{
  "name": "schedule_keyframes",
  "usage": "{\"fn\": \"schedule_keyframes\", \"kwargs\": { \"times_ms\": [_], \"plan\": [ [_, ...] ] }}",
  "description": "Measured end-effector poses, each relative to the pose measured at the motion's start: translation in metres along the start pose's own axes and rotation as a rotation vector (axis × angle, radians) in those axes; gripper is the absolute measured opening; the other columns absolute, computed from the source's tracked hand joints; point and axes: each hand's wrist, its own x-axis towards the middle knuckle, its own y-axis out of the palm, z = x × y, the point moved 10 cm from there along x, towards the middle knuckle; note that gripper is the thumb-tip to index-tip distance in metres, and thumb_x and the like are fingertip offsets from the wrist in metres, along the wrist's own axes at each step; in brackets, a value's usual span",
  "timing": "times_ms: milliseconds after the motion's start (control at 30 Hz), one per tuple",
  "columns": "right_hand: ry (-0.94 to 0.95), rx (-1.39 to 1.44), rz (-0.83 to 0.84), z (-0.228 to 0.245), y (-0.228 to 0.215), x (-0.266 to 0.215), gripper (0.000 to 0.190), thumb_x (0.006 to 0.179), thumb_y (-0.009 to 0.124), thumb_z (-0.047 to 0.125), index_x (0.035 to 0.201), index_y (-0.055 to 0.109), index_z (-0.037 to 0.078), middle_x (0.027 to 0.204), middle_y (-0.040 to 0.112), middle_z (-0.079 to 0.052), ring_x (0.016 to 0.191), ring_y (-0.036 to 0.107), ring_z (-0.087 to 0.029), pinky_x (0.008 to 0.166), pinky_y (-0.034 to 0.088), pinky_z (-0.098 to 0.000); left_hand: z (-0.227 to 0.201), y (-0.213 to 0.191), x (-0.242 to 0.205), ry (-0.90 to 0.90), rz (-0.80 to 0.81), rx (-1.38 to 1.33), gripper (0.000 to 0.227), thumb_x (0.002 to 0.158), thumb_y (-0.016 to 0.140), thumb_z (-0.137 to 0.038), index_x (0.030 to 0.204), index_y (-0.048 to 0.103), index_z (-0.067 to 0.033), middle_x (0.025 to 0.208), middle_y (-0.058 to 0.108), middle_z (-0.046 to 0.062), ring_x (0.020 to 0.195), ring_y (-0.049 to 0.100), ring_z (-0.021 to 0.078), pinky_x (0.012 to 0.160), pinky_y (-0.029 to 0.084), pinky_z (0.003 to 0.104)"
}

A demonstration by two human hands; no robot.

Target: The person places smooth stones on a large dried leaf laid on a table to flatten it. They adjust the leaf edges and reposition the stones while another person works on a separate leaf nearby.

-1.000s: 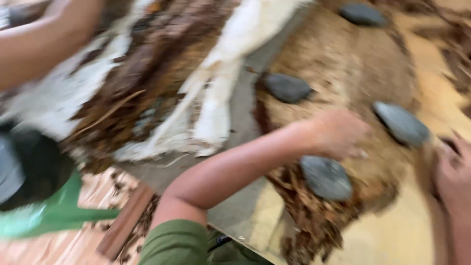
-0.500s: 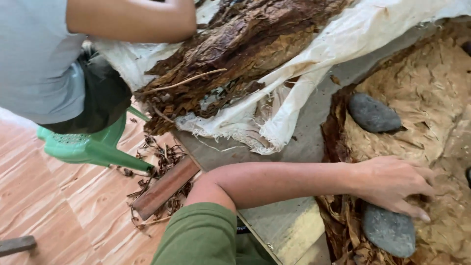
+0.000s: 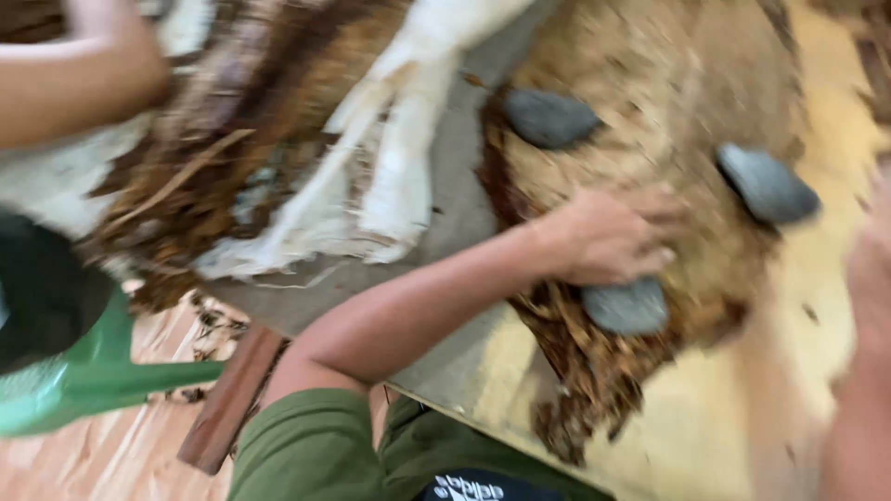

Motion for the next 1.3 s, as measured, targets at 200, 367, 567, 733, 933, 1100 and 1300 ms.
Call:
{"fn": "schedule_keyframes", "kwargs": {
  "times_ms": [200, 367, 567, 733, 933, 1100, 1300],
  "plan": [
    [-0.017, -0.275, 0.224, 0.009, 0.101, 0.077, 0.049, 0.098, 0.05, 0.004, 0.146, 0.041, 0.001, 0.134, 0.047, -0.034, 0.114, 0.048, -0.051, 0.093, 0.035, -0.0528, 0.007, 0.027, -0.003, -0.154, 0.581, 0.087, 0.067, 0.091, 0.011, -0.051, 0.137, 0.04, -0.013, 0.149, 0.031, 0.012, 0.142, 0.022, 0.0281, 0.114, 0.012, 0.054],
    [0.502, -0.365, 0.667, -0.037, 0.177, 0.086, 0.063, 0.097, 0.01, 0.051, 0.149, -0.004, 0.018, 0.158, -0.003, -0.01, 0.146, -0.003, -0.025, 0.115, -0.003, -0.0485, 0.01, 0.026, -0.005, -0.17, 0.631, 0.126, 0.071, 0.09, 0.008, -0.05, 0.135, 0.044, -0.01, 0.147, 0.034, 0.015, 0.141, 0.025, 0.0281, 0.113, 0.016, 0.053],
    [0.388, -0.474, 0.66, -0.055, 0.204, 0.074, 0.069, 0.098, 0.017, 0.05, 0.151, 0.012, 0.007, 0.157, 0.005, -0.012, 0.144, 0.002, -0.026, 0.113, 0.004, -0.0535, 0.014, 0.033, 0.001, -0.127, 0.561, 0.16, 0.07, 0.09, 0.014, -0.049, 0.126, 0.055, -0.0058, 0.137, 0.048, 0.019, 0.132, 0.042, 0.0313, 0.101, 0.032, 0.051],
    [0.427, -0.474, 0.756, -0.064, 0.21, 0.076, 0.071, 0.095, 0.014, 0.052, 0.15, 0.011, 0.006, 0.158, 0.006, -0.011, 0.145, 0.004, -0.025, 0.112, 0.005, -0.0521, 0.016, 0.031, 0.002, -0.133, 0.54, 0.157, 0.07, 0.089, 0.016, -0.051, 0.12, 0.06, -0.0056, 0.136, 0.05, 0.018, 0.134, 0.04, 0.0304, 0.104, 0.029, 0.052],
    [0.504, -0.404, 0.739, -0.06, 0.201, 0.069, 0.073, 0.09, 0.004, 0.058, 0.15, 0.002, 0.016, 0.158, -0.001, -0.007, 0.146, -0.002, -0.021, 0.114, -0.001, -0.0518, 0.013, 0.037, -0.004, -0.125, 0.602, 0.171, 0.076, 0.087, 0.009, -0.055, 0.13, 0.052, -0.0101, 0.14, 0.046, 0.014, 0.136, 0.037, 0.0302, 0.108, 0.026, 0.053],
    [0.483, -0.401, 0.659, -0.03, 0.172, 0.052, 0.068, 0.091, 0.002, 0.055, 0.149, -0.003, 0.021, 0.158, -0.003, -0.005, 0.146, -0.002, -0.024, 0.115, -0.004, -0.0522, 0.011, 0.032, -0.005, -0.118, 0.606, 0.138, 0.076, 0.088, 0.008, -0.054, 0.134, 0.047, -0.0079, 0.141, 0.044, 0.015, 0.138, 0.033, 0.0289, 0.11, 0.022, 0.053],
    [0.171, -0.293, 0.376, -0.011, 0.146, 0.009, 0.051, 0.102, 0.026, 0.026, 0.15, 0.028, 0.009, 0.155, 0.026, -0.013, 0.143, 0.019, -0.028, 0.113, 0.018, -0.0444, 0.005, 0.03, 0.001, -0.149, 0.625, 0.073, 0.067, 0.089, 0.015, -0.046, 0.107, 0.066, -0.0064, 0.109, 0.067, 0.016, 0.112, 0.058, 0.0257, 0.106, 0.03, 0.054]
  ]
}}
